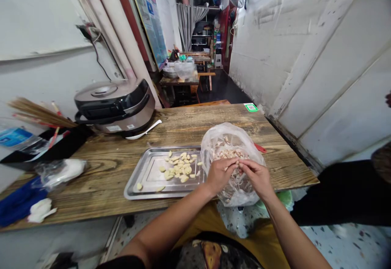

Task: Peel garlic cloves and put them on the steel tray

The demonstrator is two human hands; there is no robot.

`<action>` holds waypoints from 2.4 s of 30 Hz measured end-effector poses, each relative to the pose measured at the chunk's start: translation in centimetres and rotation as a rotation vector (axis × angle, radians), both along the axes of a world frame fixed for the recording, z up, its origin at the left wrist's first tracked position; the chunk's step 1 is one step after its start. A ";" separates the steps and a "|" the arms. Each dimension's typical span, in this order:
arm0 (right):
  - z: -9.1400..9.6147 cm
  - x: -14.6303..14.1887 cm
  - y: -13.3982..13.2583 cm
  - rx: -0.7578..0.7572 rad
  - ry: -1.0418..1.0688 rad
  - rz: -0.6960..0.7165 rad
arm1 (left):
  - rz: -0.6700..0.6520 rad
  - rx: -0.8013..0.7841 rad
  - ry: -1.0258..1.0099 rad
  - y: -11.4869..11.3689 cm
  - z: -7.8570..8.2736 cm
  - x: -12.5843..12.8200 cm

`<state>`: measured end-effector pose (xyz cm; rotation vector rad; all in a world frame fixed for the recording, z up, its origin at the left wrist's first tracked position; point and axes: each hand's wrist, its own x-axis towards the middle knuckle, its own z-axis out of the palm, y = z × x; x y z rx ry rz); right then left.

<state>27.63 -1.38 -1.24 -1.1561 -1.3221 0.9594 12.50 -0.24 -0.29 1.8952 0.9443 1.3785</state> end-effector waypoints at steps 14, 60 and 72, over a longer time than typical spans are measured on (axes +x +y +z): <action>1.4 -0.3 -1.1 -0.070 -0.109 -0.059 | 0.081 0.498 0.337 0.0 0.0 -0.5; 2.8 -0.3 -0.7 0.245 -0.461 0.000 | 0.019 -0.206 -0.107 -0.1 -0.7 -0.1; 3.5 0.1 -1.0 0.228 -0.653 0.008 | 0.026 0.097 -0.009 -0.4 -0.7 -0.2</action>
